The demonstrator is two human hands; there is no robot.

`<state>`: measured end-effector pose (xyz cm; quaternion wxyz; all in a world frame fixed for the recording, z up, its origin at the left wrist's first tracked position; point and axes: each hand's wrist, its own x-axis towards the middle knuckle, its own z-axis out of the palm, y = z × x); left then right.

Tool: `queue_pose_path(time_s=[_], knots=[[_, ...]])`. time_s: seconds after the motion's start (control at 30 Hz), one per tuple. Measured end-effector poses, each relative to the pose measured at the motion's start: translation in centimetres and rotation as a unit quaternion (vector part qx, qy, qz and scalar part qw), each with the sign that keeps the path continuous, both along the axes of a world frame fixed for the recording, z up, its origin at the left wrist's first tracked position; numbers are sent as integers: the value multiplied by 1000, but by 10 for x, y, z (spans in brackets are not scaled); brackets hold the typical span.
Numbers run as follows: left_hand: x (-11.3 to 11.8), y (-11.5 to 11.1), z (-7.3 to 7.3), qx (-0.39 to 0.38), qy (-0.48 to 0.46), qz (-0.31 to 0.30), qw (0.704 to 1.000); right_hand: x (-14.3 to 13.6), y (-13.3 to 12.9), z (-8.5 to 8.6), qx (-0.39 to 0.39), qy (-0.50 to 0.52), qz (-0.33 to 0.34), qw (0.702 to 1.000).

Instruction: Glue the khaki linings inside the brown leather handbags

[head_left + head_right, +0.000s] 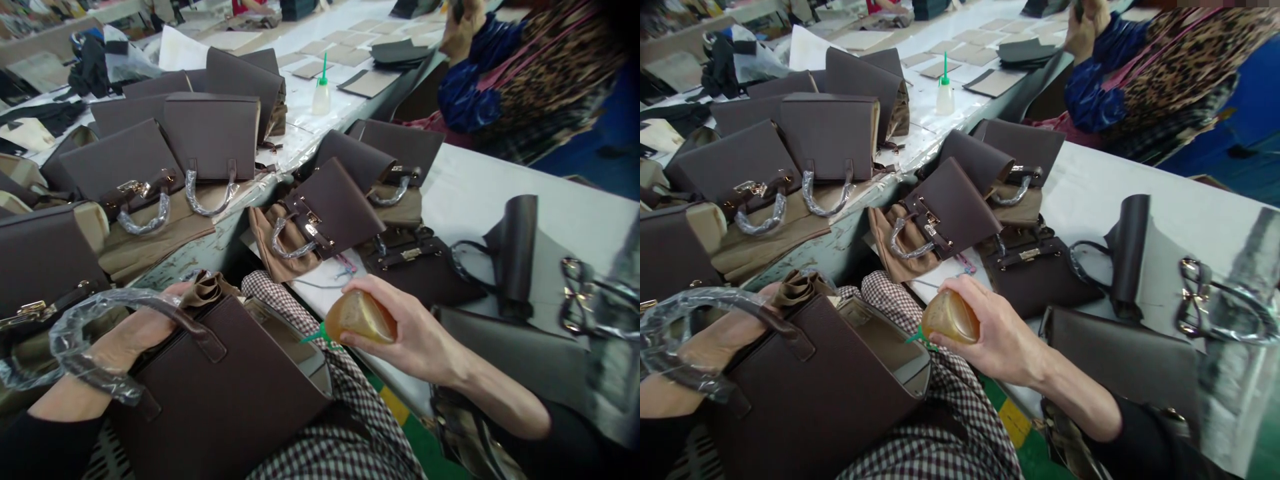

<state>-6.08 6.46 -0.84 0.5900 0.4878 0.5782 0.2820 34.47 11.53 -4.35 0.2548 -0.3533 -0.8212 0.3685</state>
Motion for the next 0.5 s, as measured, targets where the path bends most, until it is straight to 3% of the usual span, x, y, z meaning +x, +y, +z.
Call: queue_pose_path(time_s=[0.3,0.5], knots=[[11,-1,4,-24,-27,70,997,13,-9,-2,-27,-35,23,999],[13,-3,4,-30,-15,81,996,17,-13,-5,-31,-44,16,998]])
